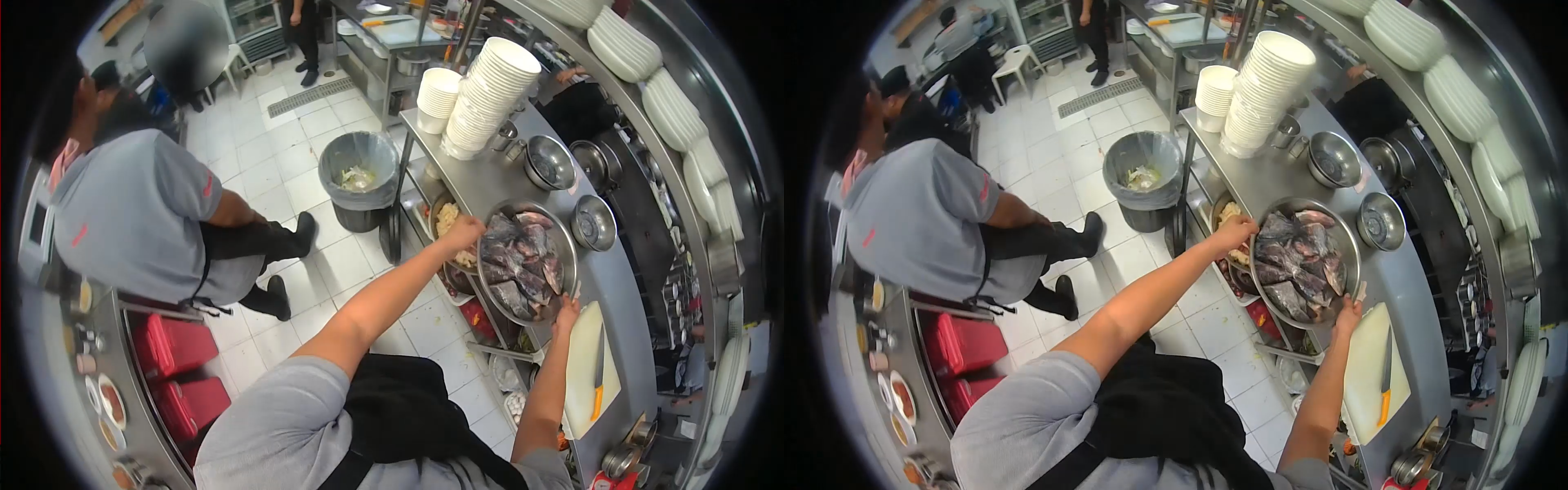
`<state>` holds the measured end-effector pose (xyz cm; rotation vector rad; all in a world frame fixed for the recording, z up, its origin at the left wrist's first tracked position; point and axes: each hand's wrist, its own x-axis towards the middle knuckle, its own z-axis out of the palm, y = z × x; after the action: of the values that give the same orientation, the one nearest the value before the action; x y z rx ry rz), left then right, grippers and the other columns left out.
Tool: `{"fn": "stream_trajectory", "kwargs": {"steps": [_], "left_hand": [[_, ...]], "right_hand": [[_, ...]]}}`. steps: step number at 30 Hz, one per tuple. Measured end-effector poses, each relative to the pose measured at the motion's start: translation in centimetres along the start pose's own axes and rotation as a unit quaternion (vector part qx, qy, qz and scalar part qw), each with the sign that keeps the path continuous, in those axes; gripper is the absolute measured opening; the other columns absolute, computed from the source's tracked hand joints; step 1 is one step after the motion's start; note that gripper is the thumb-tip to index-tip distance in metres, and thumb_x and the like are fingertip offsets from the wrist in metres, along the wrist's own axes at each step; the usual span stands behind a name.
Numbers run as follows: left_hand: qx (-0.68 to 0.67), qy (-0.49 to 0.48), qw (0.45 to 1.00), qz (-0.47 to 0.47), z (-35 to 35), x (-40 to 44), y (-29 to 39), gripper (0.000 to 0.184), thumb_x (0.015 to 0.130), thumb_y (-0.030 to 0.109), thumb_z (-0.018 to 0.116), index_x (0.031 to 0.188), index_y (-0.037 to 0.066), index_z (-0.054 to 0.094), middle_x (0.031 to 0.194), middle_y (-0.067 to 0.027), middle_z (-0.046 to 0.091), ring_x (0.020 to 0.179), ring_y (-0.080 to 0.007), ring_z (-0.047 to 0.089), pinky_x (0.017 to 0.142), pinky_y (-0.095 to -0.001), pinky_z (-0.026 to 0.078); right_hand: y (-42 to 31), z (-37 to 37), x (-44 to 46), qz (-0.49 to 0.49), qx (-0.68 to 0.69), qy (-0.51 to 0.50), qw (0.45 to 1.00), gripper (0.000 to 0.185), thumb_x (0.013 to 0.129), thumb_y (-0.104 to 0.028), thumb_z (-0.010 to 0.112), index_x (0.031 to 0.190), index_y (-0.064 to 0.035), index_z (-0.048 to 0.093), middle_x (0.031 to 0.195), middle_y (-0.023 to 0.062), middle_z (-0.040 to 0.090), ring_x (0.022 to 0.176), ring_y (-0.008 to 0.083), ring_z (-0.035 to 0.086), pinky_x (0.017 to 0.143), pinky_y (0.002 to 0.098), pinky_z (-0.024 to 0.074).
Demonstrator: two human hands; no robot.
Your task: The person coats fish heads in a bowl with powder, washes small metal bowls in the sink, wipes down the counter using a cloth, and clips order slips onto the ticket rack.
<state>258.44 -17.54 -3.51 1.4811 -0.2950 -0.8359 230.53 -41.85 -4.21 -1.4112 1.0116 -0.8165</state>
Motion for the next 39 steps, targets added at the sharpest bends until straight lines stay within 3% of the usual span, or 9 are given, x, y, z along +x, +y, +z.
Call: {"fn": "stream_trajectory", "kwargs": {"steps": [1,10,16,22,24,26,30,36,39], "left_hand": [[-0.138,-0.104,0.984,-0.047,-1.1,1.3,-0.3,0.025,0.083,0.024,0.055,0.095,0.003,0.058,0.080,-0.0087,0.059,0.064,-0.0168,0.059,0.058,-0.0342,0.053],[-0.148,0.071,0.966,-0.202,-15.9,11.0,-8.5,0.025,0.090,0.027,0.051,0.099,0.004,0.052,0.073,-0.0078,0.058,0.058,-0.0192,0.058,0.054,-0.0359,0.053],[-0.152,0.060,0.971,-0.174,-18.9,18.0,-8.3,0.026,0.089,0.024,0.052,0.103,0.003,0.050,0.077,-0.0104,0.058,0.060,-0.0208,0.058,0.056,-0.0358,0.053],[-0.239,0.093,0.961,-0.104,-18.5,28.9,-11.3,0.027,0.082,0.021,0.063,0.101,0.002,0.057,0.081,-0.0103,0.060,0.066,-0.0214,0.060,0.056,-0.0364,0.053],[-0.139,0.098,0.985,-0.020,-18.1,32.1,-12.7,0.043,0.078,0.022,0.067,0.114,0.001,0.055,0.097,-0.0112,0.062,0.081,-0.0246,0.062,0.069,-0.0364,0.051],[-0.215,0.109,0.968,0.069,-17.8,36.7,-17.0,0.045,0.086,0.018,0.057,0.126,0.001,0.045,0.104,-0.0075,0.061,0.094,-0.0208,0.059,0.082,-0.0331,0.048],[-0.142,0.109,0.981,0.073,-17.5,37.6,-16.6,0.049,0.084,0.019,0.059,0.127,0.001,0.045,0.106,-0.0080,0.061,0.095,-0.0215,0.058,0.083,-0.0335,0.047],[-0.126,0.100,0.983,0.088,-17.4,38.8,-16.7,0.054,0.081,0.021,0.063,0.128,0.001,0.044,0.108,-0.0086,0.061,0.097,-0.0226,0.057,0.086,-0.0341,0.045],[-0.131,0.097,0.982,0.095,-17.7,39.0,-17.2,0.057,0.080,0.022,0.065,0.128,0.001,0.044,0.109,-0.0090,0.060,0.098,-0.0232,0.057,0.087,-0.0344,0.044]], "right_hand": [[0.0,-0.2,0.5,0.003,-0.054,0.016,0.998,0.015,0.085,-0.016,0.060,0.085,-0.0065,0.049,0.081,0.0016,0.051,0.075,0.0136,0.049,0.070,0.0291,0.0422],[1.6,1.4,-2.5,-0.009,-0.008,0.200,0.980,0.017,0.084,-0.015,0.061,0.094,-0.0032,0.054,0.092,0.0041,0.057,0.082,0.0146,0.052,0.076,0.0284,0.0407],[1.2,2.2,-4.1,0.020,0.071,0.239,0.968,0.019,0.083,-0.017,0.063,0.092,-0.0043,0.052,0.091,0.0062,0.057,0.083,0.0163,0.054,0.075,0.0314,0.0451],[-1.1,3.4,-6.5,0.058,-0.033,0.317,0.946,0.032,0.088,-0.031,0.059,0.100,-0.0037,0.048,0.094,0.0119,0.058,0.085,0.0251,0.058,0.074,0.0354,0.0507],[-3.2,5.9,-9.3,0.106,0.196,0.303,0.927,0.039,0.089,-0.043,0.054,0.099,-0.0057,0.053,0.093,0.0067,0.059,0.084,0.0232,0.058,0.076,0.0354,0.0473],[-2.8,6.7,-12.6,0.121,0.210,0.356,0.903,0.043,0.089,-0.052,0.048,0.096,-0.0092,0.052,0.091,0.0062,0.057,0.079,0.0218,0.057,0.067,0.0331,0.0475],[0.6,5.6,-22.4,0.320,0.187,0.276,0.887,0.036,0.091,-0.047,0.047,0.091,-0.0107,0.049,0.076,0.0044,0.050,0.063,0.0151,0.048,0.049,0.0260,0.0359],[0.9,11.7,-30.4,0.506,0.038,0.220,0.833,0.030,0.093,-0.033,0.049,0.102,-0.0038,0.052,0.094,0.0126,0.062,0.074,0.0230,0.059,0.058,0.0315,0.0478],[0.7,12.7,-31.9,0.470,0.030,0.083,0.878,0.028,0.093,-0.022,0.047,0.113,-0.0025,0.050,0.106,0.0161,0.062,0.089,0.0280,0.062,0.073,0.0360,0.0522]]}}
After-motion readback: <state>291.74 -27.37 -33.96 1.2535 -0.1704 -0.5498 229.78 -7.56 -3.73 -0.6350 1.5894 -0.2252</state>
